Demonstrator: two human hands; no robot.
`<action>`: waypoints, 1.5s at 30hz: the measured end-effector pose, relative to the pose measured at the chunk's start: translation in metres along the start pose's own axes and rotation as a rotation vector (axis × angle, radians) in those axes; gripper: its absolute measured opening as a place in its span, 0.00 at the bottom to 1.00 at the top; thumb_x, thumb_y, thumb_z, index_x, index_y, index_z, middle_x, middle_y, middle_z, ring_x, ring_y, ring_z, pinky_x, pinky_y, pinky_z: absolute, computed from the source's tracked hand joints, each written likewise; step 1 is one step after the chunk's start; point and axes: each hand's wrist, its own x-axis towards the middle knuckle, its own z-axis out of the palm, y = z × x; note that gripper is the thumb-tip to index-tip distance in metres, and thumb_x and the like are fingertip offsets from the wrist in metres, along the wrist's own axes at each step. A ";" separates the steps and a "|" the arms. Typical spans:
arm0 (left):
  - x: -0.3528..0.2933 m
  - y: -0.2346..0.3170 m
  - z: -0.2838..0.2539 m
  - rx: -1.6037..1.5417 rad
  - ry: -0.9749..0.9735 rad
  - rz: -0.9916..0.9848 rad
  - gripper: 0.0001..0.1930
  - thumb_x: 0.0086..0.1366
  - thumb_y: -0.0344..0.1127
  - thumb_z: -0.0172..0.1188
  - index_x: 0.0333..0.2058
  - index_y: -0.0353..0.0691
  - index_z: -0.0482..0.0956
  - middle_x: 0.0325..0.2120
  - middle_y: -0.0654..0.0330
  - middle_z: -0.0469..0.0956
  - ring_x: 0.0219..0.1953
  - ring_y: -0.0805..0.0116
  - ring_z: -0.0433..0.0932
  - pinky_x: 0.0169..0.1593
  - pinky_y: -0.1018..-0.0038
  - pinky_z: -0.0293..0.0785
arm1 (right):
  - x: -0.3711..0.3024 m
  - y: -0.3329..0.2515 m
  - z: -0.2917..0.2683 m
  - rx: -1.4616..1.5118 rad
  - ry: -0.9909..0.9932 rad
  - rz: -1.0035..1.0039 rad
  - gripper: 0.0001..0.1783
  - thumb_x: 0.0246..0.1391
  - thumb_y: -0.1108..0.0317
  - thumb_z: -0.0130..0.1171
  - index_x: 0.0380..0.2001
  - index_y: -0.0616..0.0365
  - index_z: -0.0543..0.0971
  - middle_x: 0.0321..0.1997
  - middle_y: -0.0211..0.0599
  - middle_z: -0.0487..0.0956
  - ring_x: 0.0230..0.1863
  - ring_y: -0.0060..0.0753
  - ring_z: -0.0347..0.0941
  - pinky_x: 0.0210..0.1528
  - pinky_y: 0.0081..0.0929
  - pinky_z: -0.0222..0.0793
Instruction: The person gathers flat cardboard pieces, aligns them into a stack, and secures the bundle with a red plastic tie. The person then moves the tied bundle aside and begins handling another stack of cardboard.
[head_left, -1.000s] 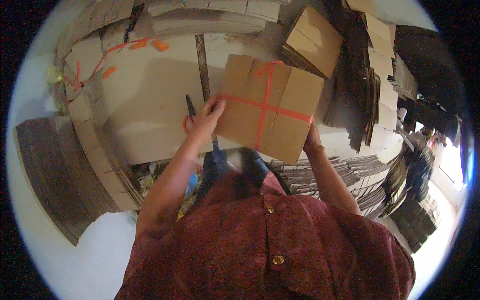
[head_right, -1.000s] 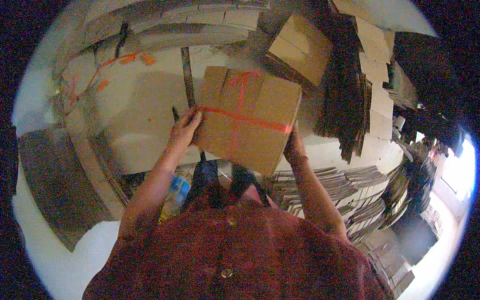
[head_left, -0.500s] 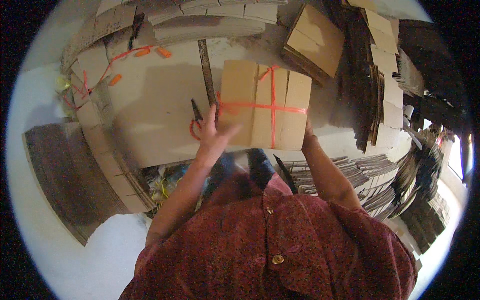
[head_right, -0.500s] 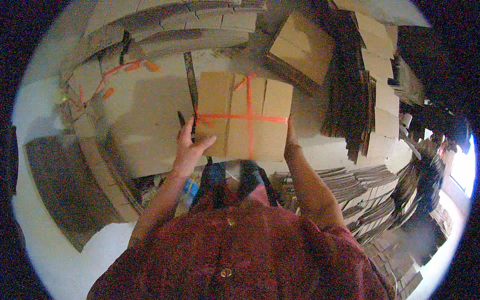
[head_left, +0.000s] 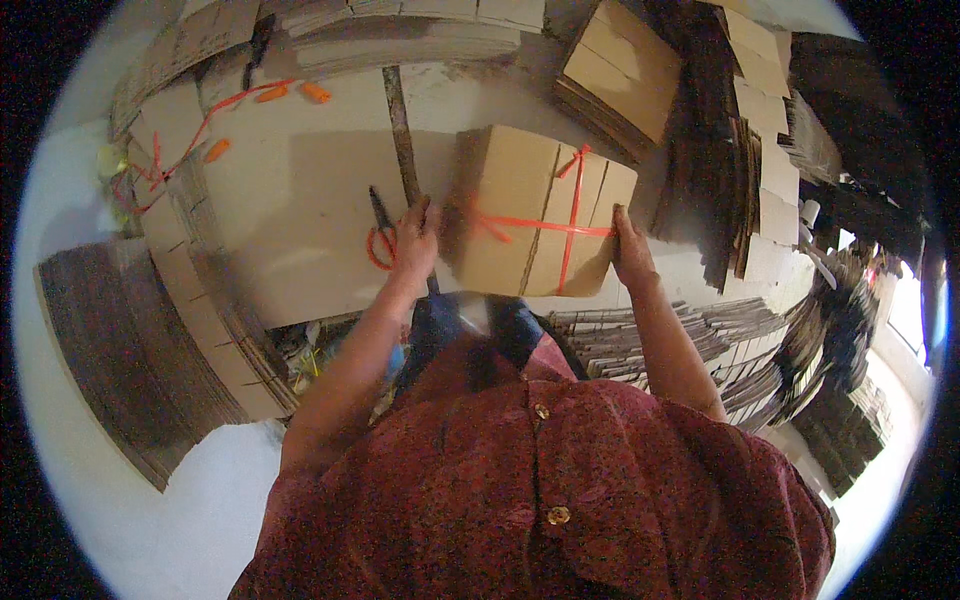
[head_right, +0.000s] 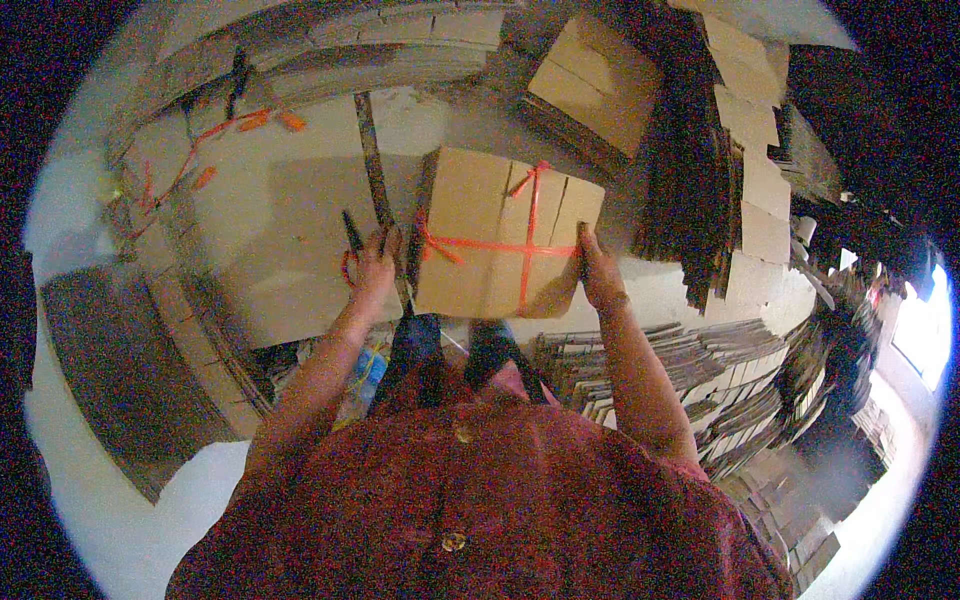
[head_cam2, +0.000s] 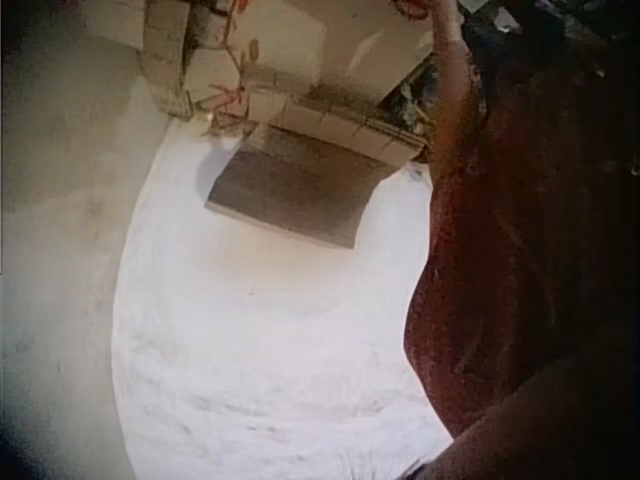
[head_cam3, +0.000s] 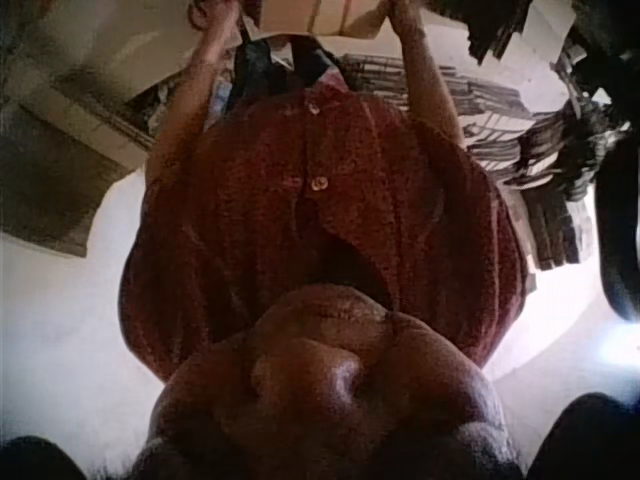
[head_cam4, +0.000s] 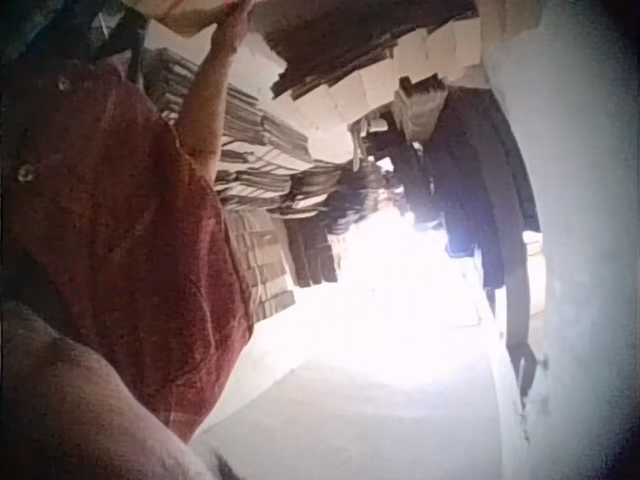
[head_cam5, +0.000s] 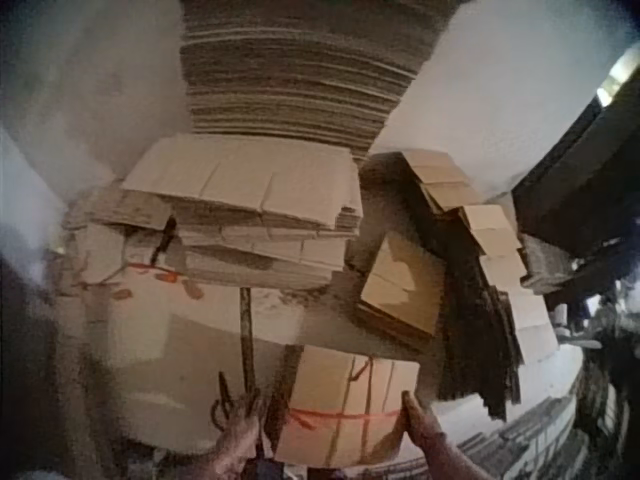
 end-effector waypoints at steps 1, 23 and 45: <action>0.013 -0.020 0.007 0.000 -0.038 0.052 0.29 0.62 0.50 0.48 0.53 0.32 0.63 0.46 0.47 0.70 0.47 0.58 0.71 0.53 0.70 0.61 | -0.007 -0.013 0.007 -0.068 0.006 -0.058 0.31 0.54 0.45 0.47 0.49 0.63 0.68 0.49 0.39 0.71 0.49 0.33 0.66 0.52 0.30 0.58; -0.107 0.027 0.024 -0.787 -0.387 -0.371 0.18 0.63 0.45 0.49 0.43 0.37 0.63 0.32 0.54 0.74 0.35 0.62 0.76 0.42 0.63 0.75 | 0.075 -0.166 0.050 -0.503 -0.273 -0.379 0.33 0.55 0.43 0.43 0.50 0.62 0.69 0.48 0.37 0.73 0.52 0.31 0.65 0.56 0.29 0.56; 0.073 0.146 -0.016 0.422 -0.266 0.672 0.23 0.57 0.53 0.54 0.34 0.35 0.77 0.29 0.49 0.74 0.33 0.54 0.74 0.36 0.65 0.68 | -0.084 -0.040 0.090 1.146 -0.075 0.110 0.44 0.47 0.29 0.37 0.59 0.47 0.53 0.60 0.38 0.56 0.58 0.45 0.57 0.55 0.52 0.55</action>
